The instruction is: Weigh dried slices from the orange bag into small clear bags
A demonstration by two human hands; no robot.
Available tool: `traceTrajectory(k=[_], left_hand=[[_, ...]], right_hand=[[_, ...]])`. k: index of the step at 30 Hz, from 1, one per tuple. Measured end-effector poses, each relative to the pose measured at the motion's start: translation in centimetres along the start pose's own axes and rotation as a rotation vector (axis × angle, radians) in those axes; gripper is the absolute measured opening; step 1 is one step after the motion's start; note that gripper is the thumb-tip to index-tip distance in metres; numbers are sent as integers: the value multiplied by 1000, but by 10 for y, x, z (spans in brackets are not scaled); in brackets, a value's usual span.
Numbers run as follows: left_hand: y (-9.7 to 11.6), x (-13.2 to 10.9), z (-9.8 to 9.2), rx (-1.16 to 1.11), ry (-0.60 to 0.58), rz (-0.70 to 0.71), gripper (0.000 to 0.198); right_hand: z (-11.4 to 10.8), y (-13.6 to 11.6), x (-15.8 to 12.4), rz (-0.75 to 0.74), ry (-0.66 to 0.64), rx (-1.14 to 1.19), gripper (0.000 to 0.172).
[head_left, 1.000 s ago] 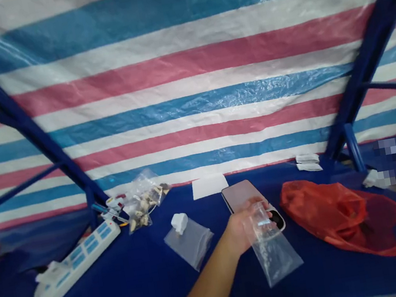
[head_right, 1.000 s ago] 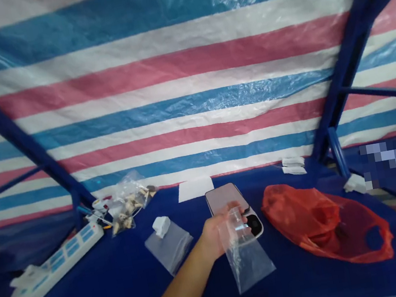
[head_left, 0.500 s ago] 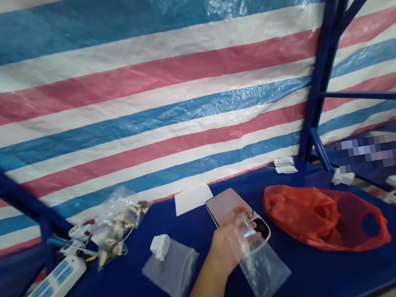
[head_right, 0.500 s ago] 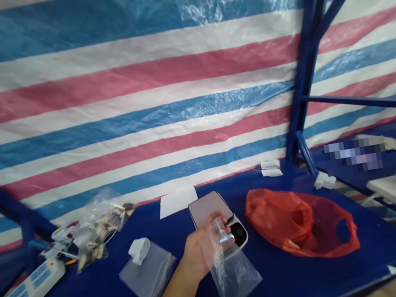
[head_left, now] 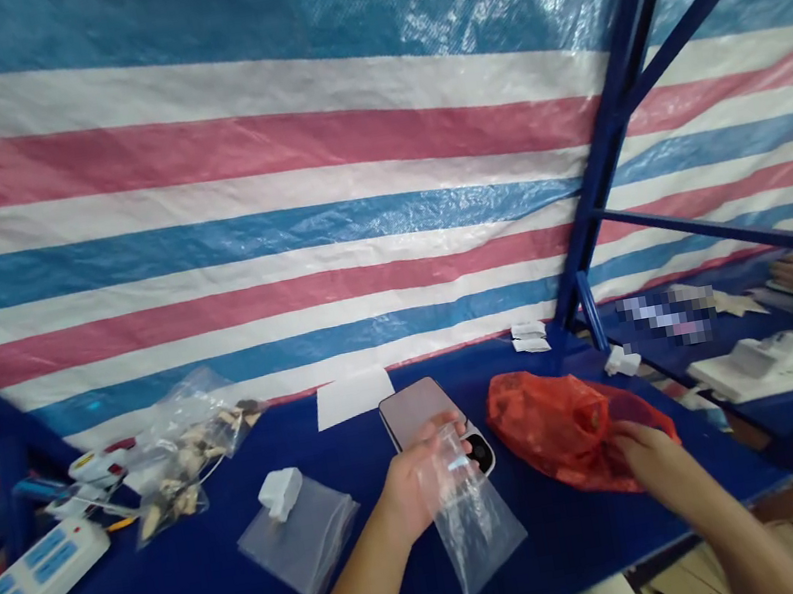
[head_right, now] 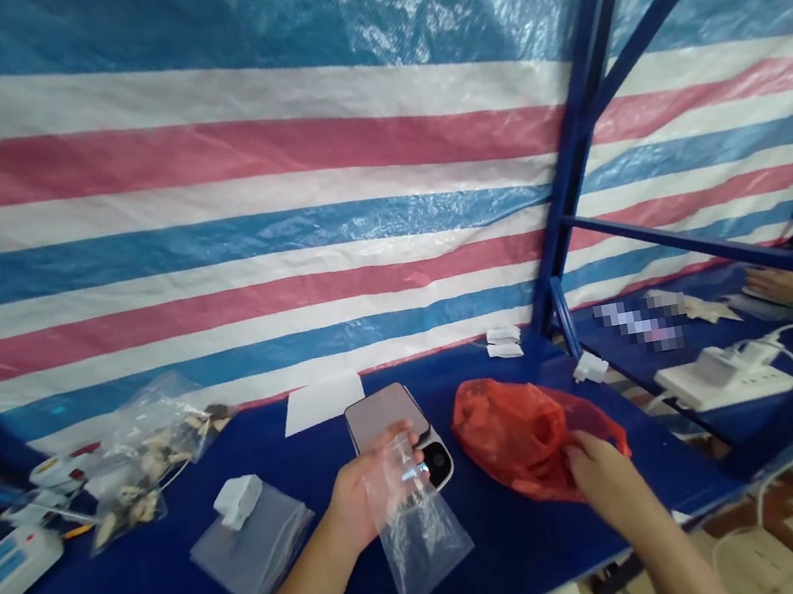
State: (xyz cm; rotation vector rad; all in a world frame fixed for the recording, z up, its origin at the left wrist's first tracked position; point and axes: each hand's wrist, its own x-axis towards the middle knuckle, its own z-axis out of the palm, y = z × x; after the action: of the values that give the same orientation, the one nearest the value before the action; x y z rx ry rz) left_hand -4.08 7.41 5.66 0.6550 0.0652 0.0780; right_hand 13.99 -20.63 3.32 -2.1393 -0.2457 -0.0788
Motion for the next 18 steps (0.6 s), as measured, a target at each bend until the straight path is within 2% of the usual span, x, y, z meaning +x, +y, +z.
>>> traceTrajectory(k=[2,4,6,8,10,12,14,18], left_hand=[[-1,0,-1,16,-14,-9,44],[-1,0,-3,32,-19,-6,44],[-1,0,-5,37,-10,8,45],[0,1,-6,36,5,16,46],[1,1,-6,40,15,20,46],[1,0,-5,48,7,14,46],[1,0,-5,55,-6,-2,45],[-1,1,-5,74,-2,-15,40]], right_hand=[[14,5,10,-44,-124,93,36],[25,1,18,-228,-143,94,40],[32,-9,25,-414,-140,-31,42],[36,-19,31,-490,-138,-269,48],[39,-25,34,-461,-147,-518,44],[45,-27,34,-417,-178,-655,33],[54,-25,32,-389,-173,-693,28],[69,-23,25,-372,-105,-701,33]])
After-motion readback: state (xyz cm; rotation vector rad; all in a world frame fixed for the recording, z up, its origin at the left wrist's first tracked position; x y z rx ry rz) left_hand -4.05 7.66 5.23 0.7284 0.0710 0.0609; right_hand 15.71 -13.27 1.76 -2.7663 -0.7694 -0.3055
